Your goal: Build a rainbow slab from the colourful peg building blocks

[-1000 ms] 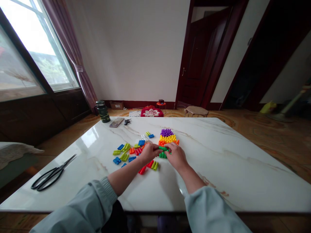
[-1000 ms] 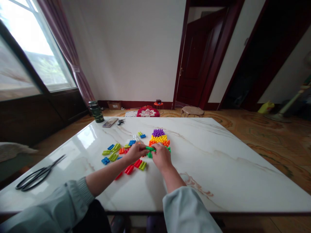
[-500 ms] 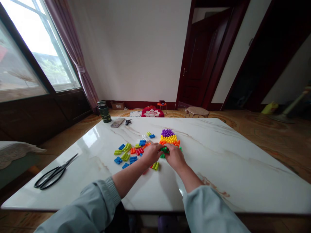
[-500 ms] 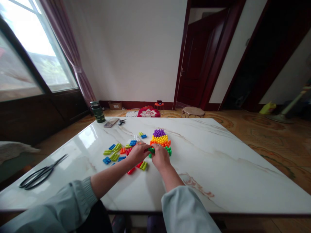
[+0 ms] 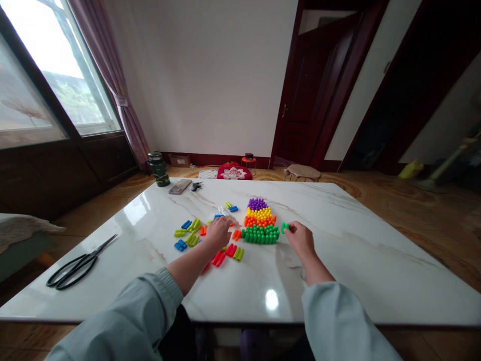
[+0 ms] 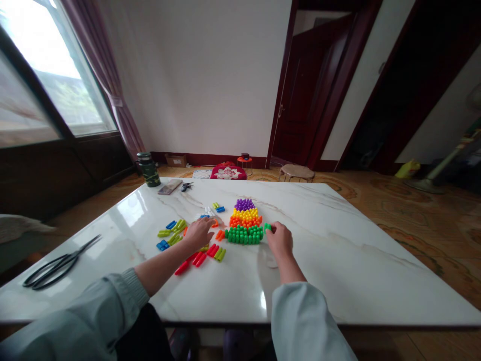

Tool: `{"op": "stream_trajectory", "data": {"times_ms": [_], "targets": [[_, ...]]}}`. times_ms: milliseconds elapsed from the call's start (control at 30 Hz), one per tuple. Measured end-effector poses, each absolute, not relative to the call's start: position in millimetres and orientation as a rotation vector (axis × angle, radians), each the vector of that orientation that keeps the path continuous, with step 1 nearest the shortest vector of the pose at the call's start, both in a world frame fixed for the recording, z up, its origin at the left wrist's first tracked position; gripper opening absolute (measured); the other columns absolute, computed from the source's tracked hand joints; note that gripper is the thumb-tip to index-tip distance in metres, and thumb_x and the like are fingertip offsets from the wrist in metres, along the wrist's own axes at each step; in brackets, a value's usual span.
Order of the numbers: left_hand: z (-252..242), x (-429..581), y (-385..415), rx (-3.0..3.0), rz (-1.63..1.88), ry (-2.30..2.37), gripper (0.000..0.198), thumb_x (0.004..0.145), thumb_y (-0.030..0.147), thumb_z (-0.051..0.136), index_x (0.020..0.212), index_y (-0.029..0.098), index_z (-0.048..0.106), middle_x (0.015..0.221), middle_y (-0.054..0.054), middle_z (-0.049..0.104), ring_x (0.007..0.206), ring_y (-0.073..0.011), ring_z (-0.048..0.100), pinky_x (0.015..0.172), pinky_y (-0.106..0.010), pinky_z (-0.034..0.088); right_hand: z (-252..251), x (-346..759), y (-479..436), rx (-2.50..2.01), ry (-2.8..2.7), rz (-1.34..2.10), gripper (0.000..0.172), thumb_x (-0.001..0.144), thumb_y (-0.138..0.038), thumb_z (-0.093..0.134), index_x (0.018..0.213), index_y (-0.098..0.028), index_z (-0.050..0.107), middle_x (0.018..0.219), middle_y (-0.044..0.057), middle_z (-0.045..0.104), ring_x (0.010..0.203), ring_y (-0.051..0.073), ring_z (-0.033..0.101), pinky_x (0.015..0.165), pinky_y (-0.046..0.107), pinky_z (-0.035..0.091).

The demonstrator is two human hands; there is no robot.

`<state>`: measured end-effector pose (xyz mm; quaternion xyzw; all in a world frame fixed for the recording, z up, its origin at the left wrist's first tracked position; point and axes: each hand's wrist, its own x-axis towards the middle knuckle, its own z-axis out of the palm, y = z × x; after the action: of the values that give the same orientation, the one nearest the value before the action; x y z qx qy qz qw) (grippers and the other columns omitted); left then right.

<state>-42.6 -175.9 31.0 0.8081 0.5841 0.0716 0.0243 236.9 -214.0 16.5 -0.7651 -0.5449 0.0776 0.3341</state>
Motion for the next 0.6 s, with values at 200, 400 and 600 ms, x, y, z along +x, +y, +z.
{"op": "stream_trajectory", "data": {"times_ms": [200, 400, 600], "targets": [[29, -50, -172, 2.443, 0.200, 1.825, 0.031, 0.083, 0.025, 0.058, 0.113, 0.025, 0.065, 0.116, -0.008, 0.061, 0.109, -0.0253, 0.057, 0.087, -0.036, 0.047, -9, 253, -212, -2.188, -1.498, 0.318, 0.016, 0.071, -0.011, 0.062, 0.082, -0.021, 0.069, 0.085, 0.002, 0.073, 0.081, 0.015, 0.066, 0.068, 0.022, 0.044], [27, -49, -172, 2.395, 0.193, 1.828, 0.029, 0.083, 0.026, 0.059, 0.111, 0.026, 0.067, 0.122, -0.006, 0.061, 0.111, -0.0250, 0.058, 0.087, -0.035, 0.048, -19, 245, -205, -2.124, -1.557, 0.333, 0.020, 0.071, -0.009, 0.062, 0.084, -0.021, 0.070, 0.087, 0.002, 0.073, 0.084, 0.016, 0.066, 0.071, 0.022, 0.045], [26, -49, -172, 2.366, 0.198, 1.832, 0.028, 0.082, 0.027, 0.059, 0.108, 0.026, 0.069, 0.118, -0.006, 0.062, 0.108, -0.0250, 0.060, 0.083, -0.034, 0.050, -25, 243, -199, -2.058, -1.541, 0.387, 0.024, 0.068, -0.003, 0.059, 0.084, -0.018, 0.068, 0.085, 0.003, 0.073, 0.081, 0.014, 0.067, 0.072, 0.020, 0.046]]}}
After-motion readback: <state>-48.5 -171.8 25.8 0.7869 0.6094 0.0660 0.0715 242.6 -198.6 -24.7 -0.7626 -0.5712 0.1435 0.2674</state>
